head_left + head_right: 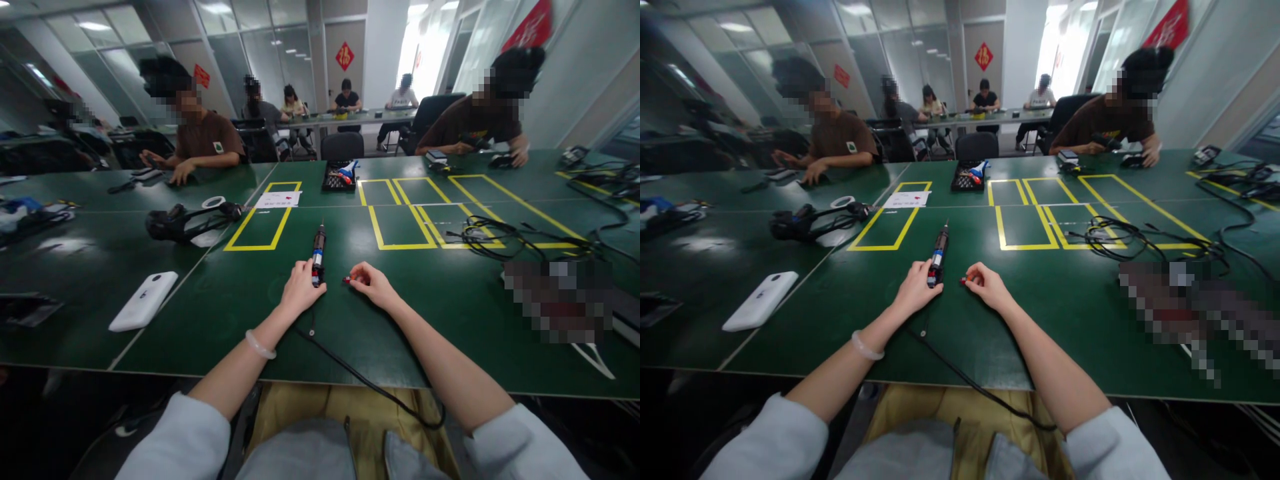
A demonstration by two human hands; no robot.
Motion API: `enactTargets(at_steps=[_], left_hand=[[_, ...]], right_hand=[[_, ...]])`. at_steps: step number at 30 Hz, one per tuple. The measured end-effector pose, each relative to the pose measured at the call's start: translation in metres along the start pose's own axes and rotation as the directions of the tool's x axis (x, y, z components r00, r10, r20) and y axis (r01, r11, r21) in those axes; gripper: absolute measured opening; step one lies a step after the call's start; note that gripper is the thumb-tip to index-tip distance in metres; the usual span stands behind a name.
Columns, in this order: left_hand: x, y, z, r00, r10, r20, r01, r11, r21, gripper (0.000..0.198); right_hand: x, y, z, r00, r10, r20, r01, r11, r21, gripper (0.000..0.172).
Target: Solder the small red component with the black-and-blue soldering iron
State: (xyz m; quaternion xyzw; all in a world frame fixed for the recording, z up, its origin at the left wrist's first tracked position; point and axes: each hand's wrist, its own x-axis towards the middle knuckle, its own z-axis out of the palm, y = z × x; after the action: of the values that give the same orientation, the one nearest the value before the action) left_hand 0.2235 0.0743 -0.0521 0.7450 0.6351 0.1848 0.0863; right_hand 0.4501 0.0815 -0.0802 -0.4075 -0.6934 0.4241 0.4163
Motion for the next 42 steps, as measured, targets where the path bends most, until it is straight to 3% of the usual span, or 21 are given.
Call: enactTargets(at_steps=[4,9,16,26,33,42], left_hand=[[0.005,0.030,0.018,0.997,0.074,0.013,-0.073,0.996,-0.053,0.070],[0.003,0.047,0.025,0.994,0.102,0.024,-0.102,0.995,-0.019,0.069],[0.001,0.049,0.025,0.994,0.104,0.027,-0.105,0.994,0.032,0.070],[0.000,0.056,0.021,0.991,0.130,-0.002,-0.128,0.977,0.170,0.070],[0.008,0.065,0.020,0.995,0.095,-0.029,-0.085,0.967,0.241,0.069],[0.010,0.057,0.017,0.993,0.116,-0.018,-0.107,0.955,0.278,0.071]], right_hand=[[-0.001,-0.004,-0.003,0.998,-0.047,-0.051,0.044,0.997,-0.062,0.018],[0.000,-0.002,-0.005,0.993,-0.091,-0.081,0.078,0.985,-0.155,0.009],[0.004,0.007,-0.001,0.990,-0.139,-0.028,0.127,0.956,-0.265,0.004],[0.000,-0.001,-0.003,0.987,-0.155,-0.046,0.139,0.959,-0.247,0.017],[-0.002,0.000,-0.004,0.994,-0.083,-0.070,0.074,0.989,-0.125,0.021],[-0.001,0.000,-0.003,0.998,-0.048,-0.044,0.045,0.997,-0.068,0.030]])
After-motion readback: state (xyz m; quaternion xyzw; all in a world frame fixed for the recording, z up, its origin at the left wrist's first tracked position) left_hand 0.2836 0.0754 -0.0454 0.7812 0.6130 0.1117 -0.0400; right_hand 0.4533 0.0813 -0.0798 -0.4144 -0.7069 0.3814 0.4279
